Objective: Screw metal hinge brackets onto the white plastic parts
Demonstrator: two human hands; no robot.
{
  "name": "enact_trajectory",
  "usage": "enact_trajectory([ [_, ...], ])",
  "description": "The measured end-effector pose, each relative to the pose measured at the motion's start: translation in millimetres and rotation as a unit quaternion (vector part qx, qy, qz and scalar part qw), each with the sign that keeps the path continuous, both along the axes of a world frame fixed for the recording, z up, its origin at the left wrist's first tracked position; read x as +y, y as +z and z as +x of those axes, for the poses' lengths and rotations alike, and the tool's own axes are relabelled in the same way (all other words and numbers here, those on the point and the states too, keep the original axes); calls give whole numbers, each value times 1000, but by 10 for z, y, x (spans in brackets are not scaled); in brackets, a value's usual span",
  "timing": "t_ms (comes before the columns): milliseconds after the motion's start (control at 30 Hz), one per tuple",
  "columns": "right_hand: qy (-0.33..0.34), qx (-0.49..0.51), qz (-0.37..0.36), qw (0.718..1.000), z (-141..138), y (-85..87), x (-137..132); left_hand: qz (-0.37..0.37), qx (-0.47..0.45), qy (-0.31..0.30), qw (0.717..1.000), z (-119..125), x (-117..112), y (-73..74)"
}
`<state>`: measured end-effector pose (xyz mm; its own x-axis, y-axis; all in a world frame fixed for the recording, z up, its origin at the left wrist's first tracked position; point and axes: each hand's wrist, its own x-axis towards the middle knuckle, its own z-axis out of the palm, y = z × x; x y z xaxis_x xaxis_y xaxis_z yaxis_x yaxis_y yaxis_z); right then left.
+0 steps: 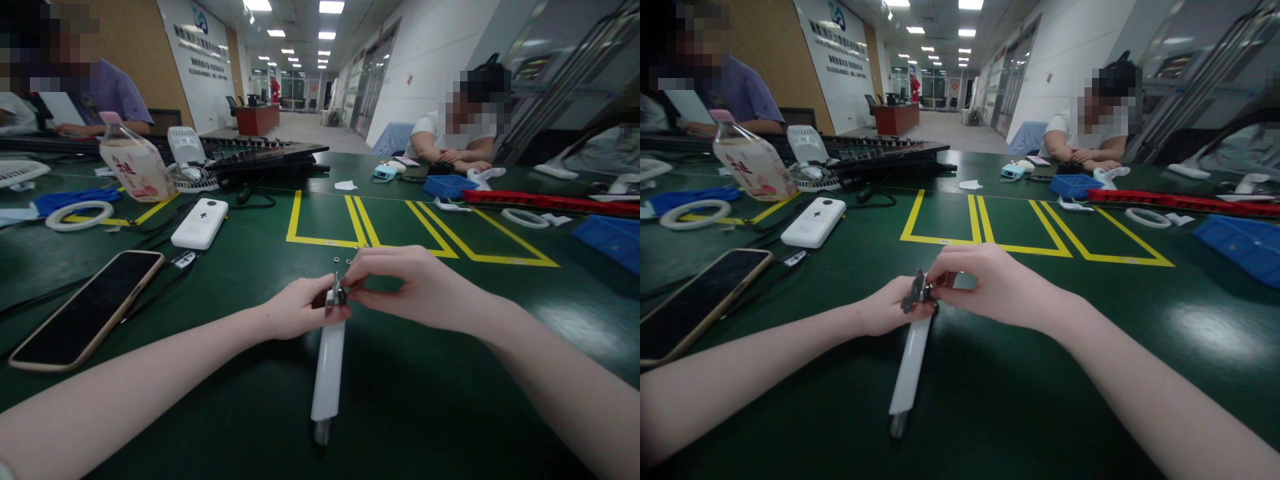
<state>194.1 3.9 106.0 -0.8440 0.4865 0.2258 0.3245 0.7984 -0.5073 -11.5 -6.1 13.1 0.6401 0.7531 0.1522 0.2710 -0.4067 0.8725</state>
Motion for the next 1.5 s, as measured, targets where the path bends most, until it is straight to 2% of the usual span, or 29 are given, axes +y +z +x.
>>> enact_trajectory([
  [100,-75,33,65,995,82,-24,171,0,9,-1,1000,-4,1,13],
  [167,-139,47,100,984,189,-114,352,-5,16,-2,1000,-8,-2,31],
  [333,-265,-1,123,956,540,-598,850,-5,29,0,1000,-15,-12,64],
  [467,-319,-71,113,938,723,-930,1044,-12,29,-1,1000,-14,-16,59],
  [600,-342,-113,122,925,775,-1004,1079,-16,24,0,1000,-9,-21,57],
  [833,-338,-131,117,925,751,-907,1024,-62,18,1,998,-2,-19,90],
  [933,-317,-101,105,937,669,-823,954,-82,11,-5,997,-9,-15,113],
  [1000,-277,-40,97,955,563,-709,862,-92,5,-12,996,-19,-16,128],
  [1100,-201,38,100,974,359,-445,635,-108,-5,-29,994,-35,-16,134],
  [1267,-53,53,83,994,97,-1,154,-99,-4,-54,994,-44,-5,103],
  [1367,-3,32,59,998,26,110,-45,-81,18,-55,995,-43,-4,89],
  [1500,22,-6,60,998,-17,106,-140,-54,37,-51,997,-36,-9,89],
])
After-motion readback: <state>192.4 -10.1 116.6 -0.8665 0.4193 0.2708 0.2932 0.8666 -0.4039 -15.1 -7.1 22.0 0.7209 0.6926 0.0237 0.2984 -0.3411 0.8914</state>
